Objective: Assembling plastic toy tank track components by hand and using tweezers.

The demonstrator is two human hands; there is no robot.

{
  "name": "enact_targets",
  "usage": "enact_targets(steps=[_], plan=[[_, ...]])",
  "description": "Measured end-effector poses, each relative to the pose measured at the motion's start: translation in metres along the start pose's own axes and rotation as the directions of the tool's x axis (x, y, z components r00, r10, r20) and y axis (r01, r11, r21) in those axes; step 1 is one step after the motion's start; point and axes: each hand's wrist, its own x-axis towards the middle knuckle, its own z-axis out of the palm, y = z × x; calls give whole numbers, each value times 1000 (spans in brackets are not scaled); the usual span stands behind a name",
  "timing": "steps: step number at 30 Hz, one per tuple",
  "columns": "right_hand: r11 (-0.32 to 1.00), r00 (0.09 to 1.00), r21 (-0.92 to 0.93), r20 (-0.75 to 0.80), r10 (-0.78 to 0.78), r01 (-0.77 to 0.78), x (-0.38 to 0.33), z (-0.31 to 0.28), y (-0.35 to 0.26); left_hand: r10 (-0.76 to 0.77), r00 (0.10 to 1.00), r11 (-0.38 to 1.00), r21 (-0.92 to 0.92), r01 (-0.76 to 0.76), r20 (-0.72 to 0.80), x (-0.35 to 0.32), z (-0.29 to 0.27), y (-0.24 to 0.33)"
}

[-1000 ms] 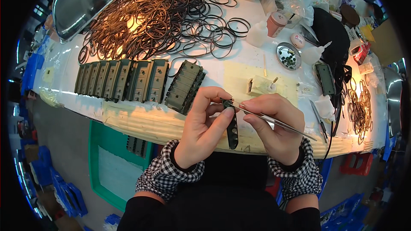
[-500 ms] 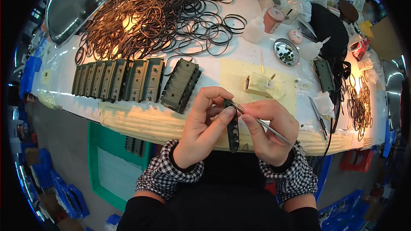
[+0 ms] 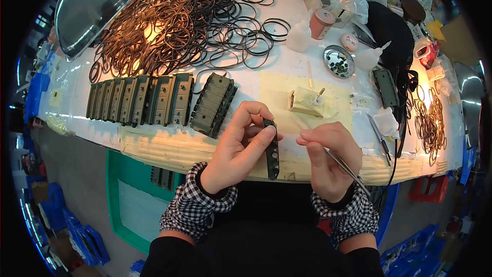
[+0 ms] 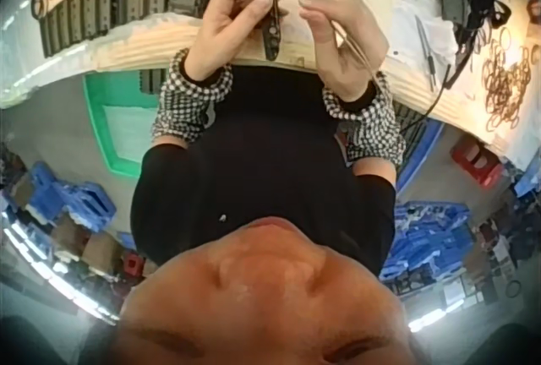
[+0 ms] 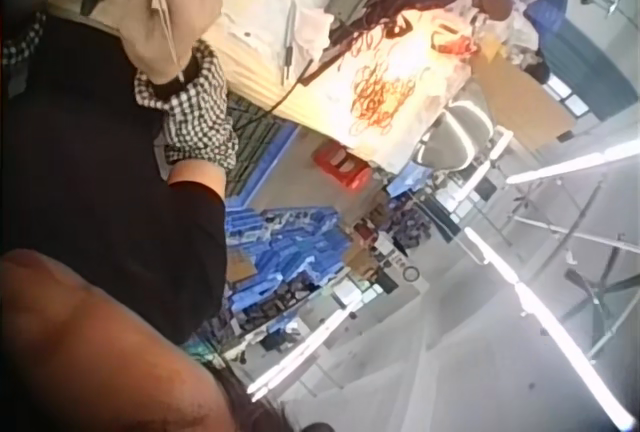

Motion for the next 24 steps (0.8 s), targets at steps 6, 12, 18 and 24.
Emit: enact_targets(steps=[6, 12, 18, 24], plan=[[911, 906, 383, 423, -25, -153, 9, -27, -56, -38, 998, 999, 30, 36, 47, 3, 1, 6], [736, 910, 674, 269, -316, 56, 15, -26, -64, -35, 997, 999, 23, 34, 66, 4, 3, 6], [783, 931, 620, 260, -258, 44, 13, -37, -67, -82, 991, 997, 10, 82, 108, 8, 5, 8], [740, 878, 661, 274, -392, 124, 19, -47, -64, -100, 981, 995, -13, 104, 169, 16, 7, 10]])
